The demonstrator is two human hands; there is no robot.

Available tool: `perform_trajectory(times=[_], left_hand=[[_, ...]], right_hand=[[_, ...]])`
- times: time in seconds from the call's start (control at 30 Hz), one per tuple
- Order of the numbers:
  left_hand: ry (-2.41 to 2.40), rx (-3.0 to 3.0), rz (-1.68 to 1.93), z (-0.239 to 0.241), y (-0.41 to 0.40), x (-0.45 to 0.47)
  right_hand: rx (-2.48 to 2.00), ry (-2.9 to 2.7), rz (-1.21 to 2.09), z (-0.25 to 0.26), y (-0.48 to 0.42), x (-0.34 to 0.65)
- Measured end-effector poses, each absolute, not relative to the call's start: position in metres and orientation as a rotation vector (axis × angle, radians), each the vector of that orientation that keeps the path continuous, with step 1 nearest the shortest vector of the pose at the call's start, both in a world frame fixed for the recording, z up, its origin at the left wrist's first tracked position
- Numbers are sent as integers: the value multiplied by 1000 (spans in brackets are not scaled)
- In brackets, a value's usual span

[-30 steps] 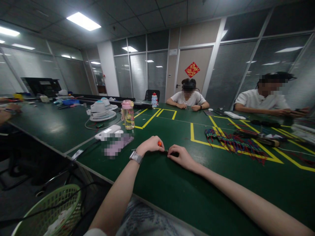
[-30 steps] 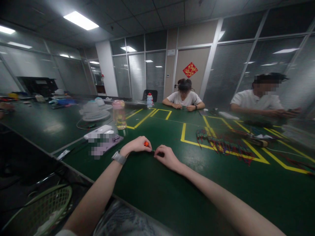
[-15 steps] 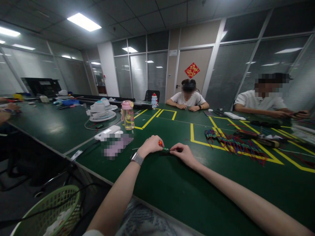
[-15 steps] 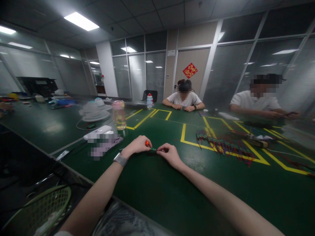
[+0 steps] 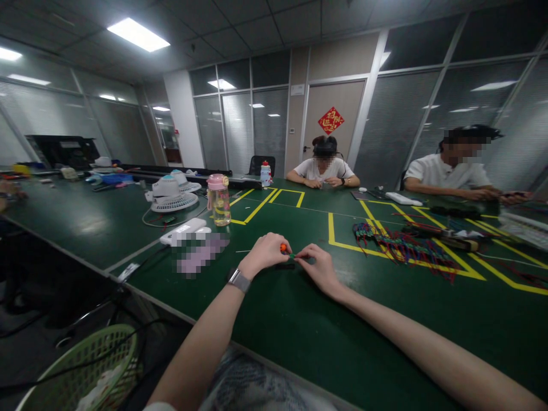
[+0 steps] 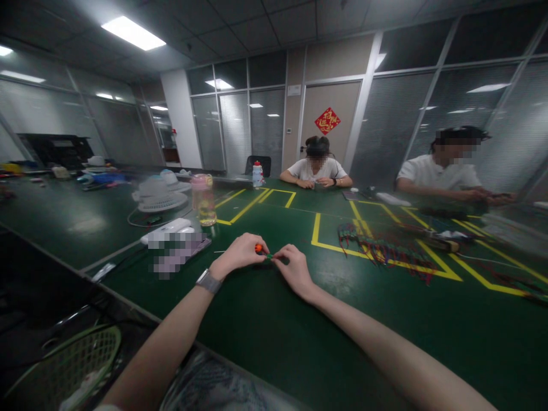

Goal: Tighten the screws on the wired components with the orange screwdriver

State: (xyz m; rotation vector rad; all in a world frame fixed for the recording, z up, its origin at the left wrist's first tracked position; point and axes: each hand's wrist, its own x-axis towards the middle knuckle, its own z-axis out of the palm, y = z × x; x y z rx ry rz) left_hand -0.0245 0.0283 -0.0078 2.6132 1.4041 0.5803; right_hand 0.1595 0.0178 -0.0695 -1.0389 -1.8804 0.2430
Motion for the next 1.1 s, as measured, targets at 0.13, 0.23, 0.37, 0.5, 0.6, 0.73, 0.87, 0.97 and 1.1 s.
perform_trajectory(times=[0.13,0.23,0.37,0.5,0.6,0.73,0.87,0.97,1.1], left_hand=[[1417,2622,548,-5,26,-22],[1411,2633,539,-4,25,-21],[1416,2642,533,-3,23,-19],[1433,2637,515,-3,22,-19],[1421,2643,525,-3,22,-19],[1392,2643,548,-3,22,-20],[1420,2602,551,-2,22,-20],[1429,2588,548,-1,21,-20],[1395,2583,576,-2,22,-21]], right_hand=[[-1014,-1923,176,-71,17,160],[-1009,-1943,150,-72,17,160],[-1006,-1963,117,-74,17,160],[-975,-2021,30,-74,15,159],[-957,-2070,-80,-72,12,157],[-956,-2097,-170,-70,10,156],[-968,-2078,-172,-71,10,156],[-960,-2078,-182,-71,10,157],[-953,-2087,-209,-72,11,159]])
